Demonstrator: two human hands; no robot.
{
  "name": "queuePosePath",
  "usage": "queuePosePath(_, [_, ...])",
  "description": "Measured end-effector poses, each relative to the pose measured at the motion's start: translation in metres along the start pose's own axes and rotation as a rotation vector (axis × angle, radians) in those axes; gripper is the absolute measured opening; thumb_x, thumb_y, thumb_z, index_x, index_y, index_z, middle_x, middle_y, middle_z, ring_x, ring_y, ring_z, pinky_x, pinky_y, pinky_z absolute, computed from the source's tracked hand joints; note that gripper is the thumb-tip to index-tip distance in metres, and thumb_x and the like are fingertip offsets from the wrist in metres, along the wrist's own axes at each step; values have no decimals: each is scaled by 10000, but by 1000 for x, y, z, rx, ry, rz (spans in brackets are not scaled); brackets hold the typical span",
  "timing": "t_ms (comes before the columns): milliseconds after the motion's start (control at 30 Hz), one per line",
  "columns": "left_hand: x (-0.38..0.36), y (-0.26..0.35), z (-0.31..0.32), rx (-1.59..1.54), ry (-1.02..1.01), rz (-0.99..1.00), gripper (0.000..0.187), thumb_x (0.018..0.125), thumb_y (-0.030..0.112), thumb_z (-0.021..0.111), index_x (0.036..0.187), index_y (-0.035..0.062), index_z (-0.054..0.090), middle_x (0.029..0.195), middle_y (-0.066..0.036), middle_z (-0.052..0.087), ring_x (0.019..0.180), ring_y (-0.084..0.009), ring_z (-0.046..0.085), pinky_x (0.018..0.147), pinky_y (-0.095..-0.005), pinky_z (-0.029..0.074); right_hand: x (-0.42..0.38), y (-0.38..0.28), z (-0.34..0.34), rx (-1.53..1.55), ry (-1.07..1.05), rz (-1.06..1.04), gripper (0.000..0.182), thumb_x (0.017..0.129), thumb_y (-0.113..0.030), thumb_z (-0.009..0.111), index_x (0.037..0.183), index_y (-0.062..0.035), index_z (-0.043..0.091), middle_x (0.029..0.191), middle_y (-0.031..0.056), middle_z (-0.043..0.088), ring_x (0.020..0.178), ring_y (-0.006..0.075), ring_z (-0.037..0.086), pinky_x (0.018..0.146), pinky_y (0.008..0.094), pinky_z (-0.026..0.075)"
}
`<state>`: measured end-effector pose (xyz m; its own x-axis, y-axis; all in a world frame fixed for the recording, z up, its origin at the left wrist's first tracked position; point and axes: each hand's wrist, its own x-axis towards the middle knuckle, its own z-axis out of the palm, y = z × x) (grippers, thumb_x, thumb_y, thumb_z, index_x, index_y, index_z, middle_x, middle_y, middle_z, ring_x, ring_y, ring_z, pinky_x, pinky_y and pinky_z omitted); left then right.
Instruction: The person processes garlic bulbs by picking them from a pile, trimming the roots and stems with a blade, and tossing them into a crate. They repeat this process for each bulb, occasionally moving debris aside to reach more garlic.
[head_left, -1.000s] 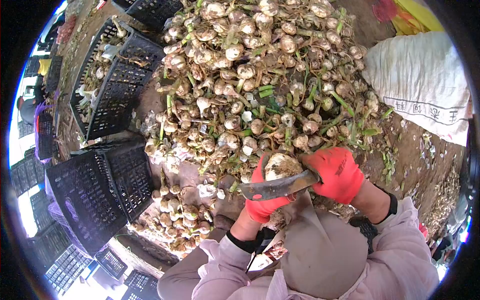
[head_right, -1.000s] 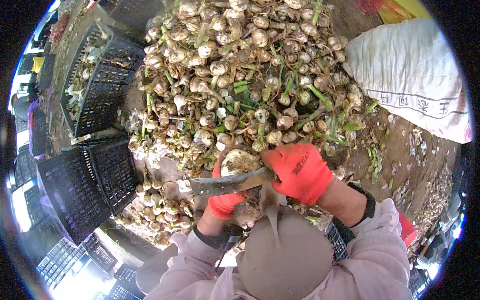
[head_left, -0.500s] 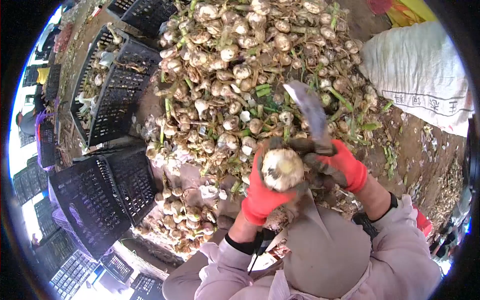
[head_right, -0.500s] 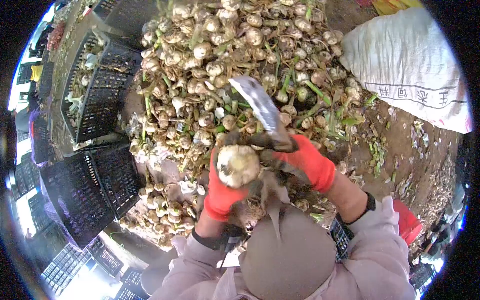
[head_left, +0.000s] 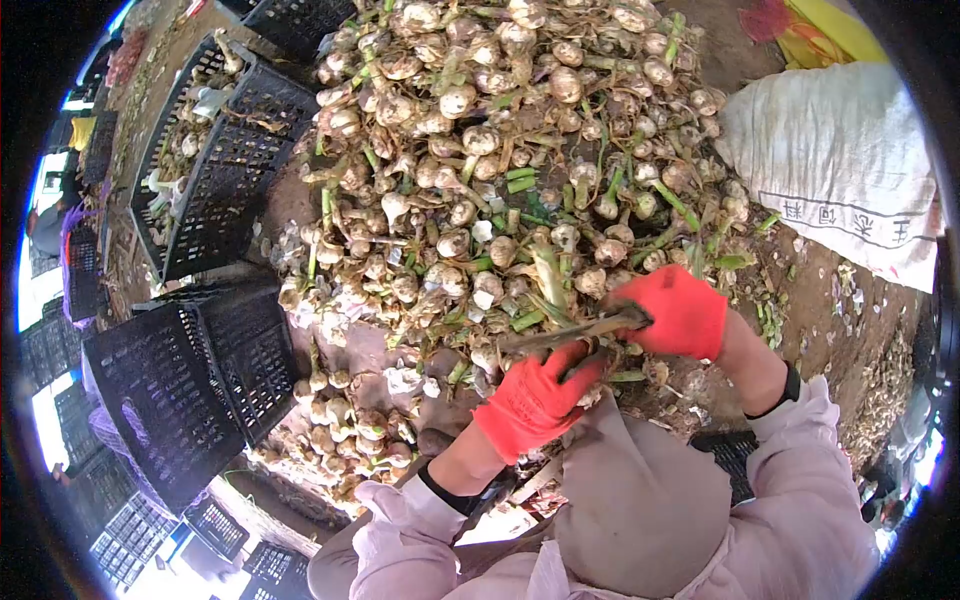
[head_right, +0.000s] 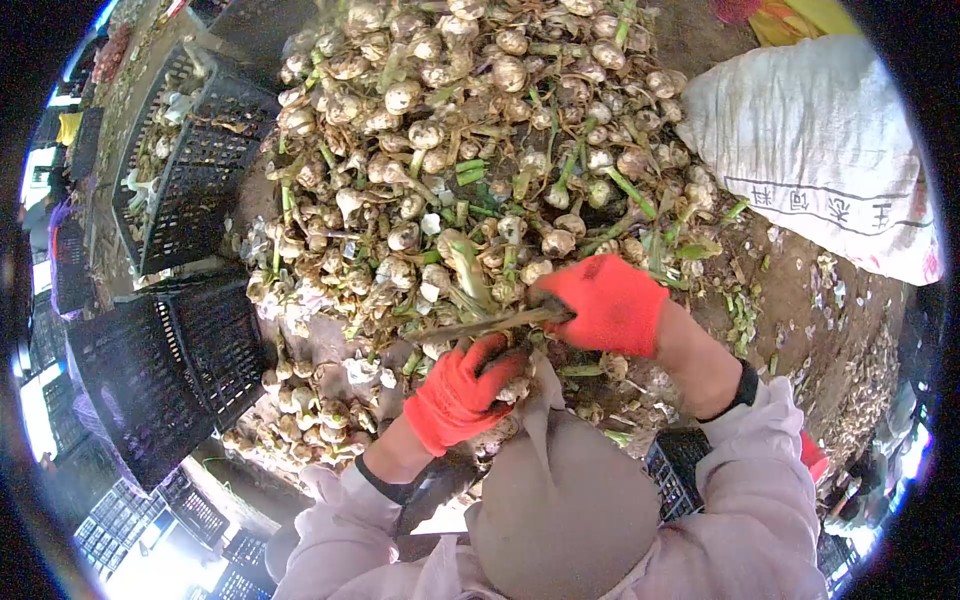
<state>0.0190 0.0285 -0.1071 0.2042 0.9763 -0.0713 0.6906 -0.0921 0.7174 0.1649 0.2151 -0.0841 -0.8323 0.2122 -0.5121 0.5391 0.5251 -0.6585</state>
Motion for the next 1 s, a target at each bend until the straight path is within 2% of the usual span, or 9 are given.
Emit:
queuePosePath(167, [4,13,-5,59,39,111,552,603,177,643,1140,112,533,1107,-149,511,830,-324,566,638,-374,496,12,-3,14,38,58,-73,225,663,-179,622,866,-82,604,759,145,605,757,327,596,645,378,482])
queuePosePath(300, [-18,15,-50,256,181,427,509,620,131,625,1115,84,517,1116,-138,502,867,-335,573,665,-359,516,-2,56,34,-217,61,252,283,716,-211,601,971,-90,594,833,156,617,811,342,590,706,387,482])
queuePosePath(433, [-90,-30,-59,167,-155,-835,506,667,218,669,1121,47,526,1188,-189,479,975,-364,553,808,-426,470,-25,83,38,71,533,476,349,770,-258,562,1076,-91,558,978,192,608,917,344,579,812,394,466])
queuePosePath(567, [-176,-100,-49,504,-1014,-1309,704,655,401,715,1203,48,448,1094,-187,572,1029,-325,560,842,-388,472,15,129,16,-320,818,583,370,796,-257,559,1122,-81,543,1103,198,551,1008,350,530,871,390,423])
queuePosePath(600, [-180,-98,-45,486,-950,-1293,718,648,427,712,1192,33,457,1106,-192,569,1037,-326,555,856,-387,463,27,138,8,-313,779,681,398,794,-248,567,1150,-76,525,1206,195,502,1085,342,492,904,369,395])
queuePosePath(700, [-142,-82,-36,212,-760,-1209,677,684,431,670,1190,29,468,1113,-198,568,1049,-321,545,896,-381,430,59,176,-7,183,822,828,402,786,-269,598,1130,-70,541,1094,184,578,1020,350,529,871,408,410])
queuePosePath(800, [-97,-71,-16,54,-479,-928,602,739,385,629,1195,30,457,1106,-193,571,1040,-339,537,892,-393,417,65,203,-10,614,907,712,435,755,-260,645,1116,-40,542,1072,165,596,986,317,546,856,389,412])
queuePosePath(900, [-39,-60,-14,-360,-338,-766,619,765,335,632,1259,35,411,1060,-165,596,1001,-260,564,881,-330,420,46,184,0,522,659,626,476,795,-188,577,1208,0,433,1158,156,532,1016,298,534,855,441,431])
queuePosePath(1000, [17,-46,-3,-885,-83,-778,631,784,247,647,1307,31,369,1106,-112,578,1002,-142,528,887,-266,404,18,116,13,1292,560,356,471,774,-119,589,1207,-10,441,1090,142,561,928,255,582,740,387,502])
